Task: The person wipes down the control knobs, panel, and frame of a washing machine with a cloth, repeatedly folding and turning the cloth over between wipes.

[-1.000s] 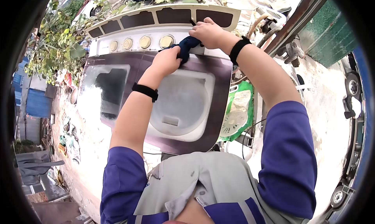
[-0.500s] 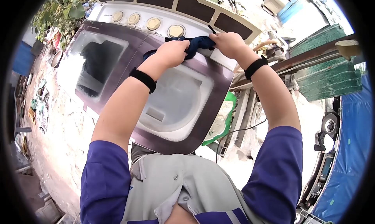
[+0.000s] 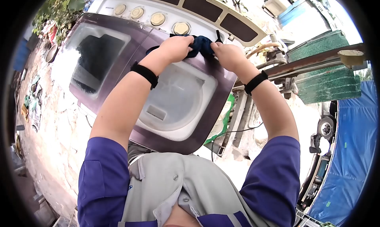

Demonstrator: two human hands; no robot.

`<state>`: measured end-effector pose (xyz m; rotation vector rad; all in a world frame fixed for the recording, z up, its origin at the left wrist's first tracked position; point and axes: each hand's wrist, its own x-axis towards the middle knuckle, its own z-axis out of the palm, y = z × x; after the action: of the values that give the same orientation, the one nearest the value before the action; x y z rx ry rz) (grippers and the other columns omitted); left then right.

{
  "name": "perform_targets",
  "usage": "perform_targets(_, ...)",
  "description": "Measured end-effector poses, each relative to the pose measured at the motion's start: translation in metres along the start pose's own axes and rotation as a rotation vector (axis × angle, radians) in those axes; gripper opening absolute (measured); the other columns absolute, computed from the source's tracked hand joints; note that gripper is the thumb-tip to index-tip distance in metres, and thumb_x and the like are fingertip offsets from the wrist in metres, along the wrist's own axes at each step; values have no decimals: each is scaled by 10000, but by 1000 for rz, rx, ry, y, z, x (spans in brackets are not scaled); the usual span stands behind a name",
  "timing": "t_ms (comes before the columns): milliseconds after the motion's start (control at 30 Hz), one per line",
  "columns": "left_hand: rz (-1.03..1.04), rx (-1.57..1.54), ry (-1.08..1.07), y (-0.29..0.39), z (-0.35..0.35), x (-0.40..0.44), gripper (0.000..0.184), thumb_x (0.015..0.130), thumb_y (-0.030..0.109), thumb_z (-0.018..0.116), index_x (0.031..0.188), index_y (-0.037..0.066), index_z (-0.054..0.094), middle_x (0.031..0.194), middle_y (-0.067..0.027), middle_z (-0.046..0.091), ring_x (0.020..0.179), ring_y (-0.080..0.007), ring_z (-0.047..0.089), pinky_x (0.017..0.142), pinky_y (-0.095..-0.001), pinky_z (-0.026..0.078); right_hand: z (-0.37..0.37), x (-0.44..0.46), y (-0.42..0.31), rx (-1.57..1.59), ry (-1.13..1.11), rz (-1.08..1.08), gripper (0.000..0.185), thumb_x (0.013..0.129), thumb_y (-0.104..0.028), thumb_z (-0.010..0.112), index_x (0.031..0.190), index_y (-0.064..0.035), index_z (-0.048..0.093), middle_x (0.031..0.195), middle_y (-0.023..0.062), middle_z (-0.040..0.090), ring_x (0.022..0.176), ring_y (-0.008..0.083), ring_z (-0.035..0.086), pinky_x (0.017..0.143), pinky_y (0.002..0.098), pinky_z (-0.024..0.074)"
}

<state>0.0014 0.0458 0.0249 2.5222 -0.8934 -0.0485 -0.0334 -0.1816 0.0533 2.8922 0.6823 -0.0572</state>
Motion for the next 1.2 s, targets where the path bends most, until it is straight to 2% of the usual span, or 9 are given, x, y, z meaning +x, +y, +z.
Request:
perform_targets(200,20,1,14,-2,1,1,185,913,207,584,1029,64,584,970,-142,685,945,-338,645,805,-446,508,8,-1,-12,206,46,82,218,919,-213,566,1032,-31,526,885,195,655,875,404,622,759,486,480)
perform_targets(500,-23,-100,24,-4,-3,0,194,908,210,607,1046,73,593,999,-160,673,973,-372,621,823,-448,490,6,27,-10,286,-34,230,212,869,-135,563,1026,8,580,965,223,666,976,433,601,838,469,485)
perform_targets(667,-69,-246,44,-11,-8,3,249,918,239,616,1048,30,581,1000,-204,660,972,-388,610,827,-434,476,-21,25,-7,904,-77,480,246,963,-205,538,1006,36,542,798,125,629,551,176,640,614,340,507)
perform_targets(767,-85,-358,-17,-16,-16,5,282,930,242,592,1098,16,597,1042,-201,667,991,-382,617,866,-427,480,-27,24,2,882,51,417,265,949,-216,578,1112,-12,529,851,120,638,644,210,659,642,352,511)
perform_targets(867,-121,-402,-1,-18,-18,7,286,930,244,601,1093,9,598,1021,-216,666,986,-376,622,861,-415,478,-25,21,8,592,243,110,285,917,-163,600,1178,-75,527,880,79,627,687,182,652,626,330,518)
perform_targets(967,-143,-436,7,-17,-17,6,285,928,244,611,1088,8,596,1012,-220,666,978,-372,624,854,-409,480,-10,25,9,29,355,67,350,849,-66,586,1194,-103,538,931,106,648,806,283,669,701,388,535)
perform_targets(1000,-138,-440,11,-18,-15,7,284,927,243,612,1085,7,595,1011,-218,666,973,-372,623,851,-409,481,-10,25,6,3,288,126,364,804,-6,550,1155,-104,548,955,123,655,880,342,651,735,423,529)
perform_targets(1100,-115,-407,44,-18,-12,7,278,925,240,616,1069,4,593,997,-214,667,952,-365,626,836,-404,483,-3,24,-6,14,199,197,153,850,-32,524,994,-81,534,878,123,662,857,338,660,707,429,531)
perform_targets(1200,-148,-426,10,-12,-14,1,271,923,235,617,1059,2,591,984,-213,667,946,-355,632,828,-396,487,10,15,-20,118,133,181,171,854,-97,559,1015,-69,510,822,165,650,824,381,635,708,464,500)
